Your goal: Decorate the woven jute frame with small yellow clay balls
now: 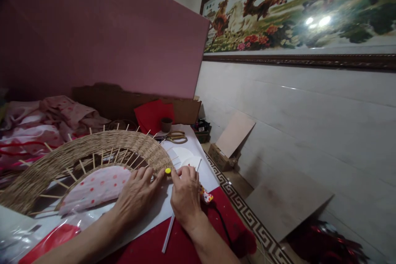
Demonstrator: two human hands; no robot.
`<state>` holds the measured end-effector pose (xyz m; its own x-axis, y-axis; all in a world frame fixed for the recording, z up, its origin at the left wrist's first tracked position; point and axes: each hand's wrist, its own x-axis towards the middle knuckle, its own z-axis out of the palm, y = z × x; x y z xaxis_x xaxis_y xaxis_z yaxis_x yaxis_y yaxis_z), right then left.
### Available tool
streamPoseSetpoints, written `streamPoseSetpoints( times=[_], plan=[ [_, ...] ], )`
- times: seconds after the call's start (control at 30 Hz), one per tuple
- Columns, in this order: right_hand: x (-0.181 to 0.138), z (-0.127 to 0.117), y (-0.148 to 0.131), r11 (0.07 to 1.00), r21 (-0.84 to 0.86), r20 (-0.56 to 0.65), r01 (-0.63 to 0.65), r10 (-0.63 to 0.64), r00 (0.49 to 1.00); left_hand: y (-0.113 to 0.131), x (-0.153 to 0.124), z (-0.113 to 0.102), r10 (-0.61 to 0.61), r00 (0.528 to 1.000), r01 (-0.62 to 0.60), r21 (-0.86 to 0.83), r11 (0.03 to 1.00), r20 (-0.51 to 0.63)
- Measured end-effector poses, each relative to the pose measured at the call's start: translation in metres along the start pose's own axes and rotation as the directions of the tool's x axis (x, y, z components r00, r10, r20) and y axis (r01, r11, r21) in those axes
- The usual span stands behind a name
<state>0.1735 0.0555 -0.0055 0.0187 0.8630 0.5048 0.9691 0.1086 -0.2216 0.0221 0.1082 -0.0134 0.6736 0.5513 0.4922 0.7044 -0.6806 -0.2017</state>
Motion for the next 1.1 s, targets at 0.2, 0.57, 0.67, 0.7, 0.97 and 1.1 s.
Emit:
streamPoseSetpoints(
  times=[0.2,0.57,0.67,0.7,0.97,1.1],
  plan=[
    [0.001,0.003,0.001,1.000,0.004,0.001,0.016,-0.016,1.000,0.000,0.003,0.004,-0.014,1.000,0.014,-0.028,0.999,0.020],
    [0.001,0.003,0.004,0.999,0.034,-0.057,-0.008,0.010,0.998,-0.002,0.004,-0.002,-0.007,1.000,0.007,-0.039,0.999,0.016],
    [0.003,0.003,0.004,0.998,0.060,-0.093,-0.014,0.019,0.995,-0.002,0.004,-0.003,0.014,1.000,-0.014,-0.040,0.999,0.011],
    [0.004,0.003,0.005,0.998,0.066,-0.097,-0.017,0.023,0.995,-0.002,0.003,-0.003,0.021,1.000,-0.021,-0.042,0.999,0.004],
    [0.017,-0.007,0.000,1.000,0.018,0.023,-0.006,0.006,1.000,-0.004,-0.006,-0.005,0.015,0.997,-0.020,-0.062,0.998,-0.077],
    [0.023,-0.008,-0.003,0.999,-0.034,0.058,0.014,-0.012,0.998,-0.005,-0.007,-0.006,-0.053,0.997,0.049,-0.066,0.997,-0.056]
  ],
)
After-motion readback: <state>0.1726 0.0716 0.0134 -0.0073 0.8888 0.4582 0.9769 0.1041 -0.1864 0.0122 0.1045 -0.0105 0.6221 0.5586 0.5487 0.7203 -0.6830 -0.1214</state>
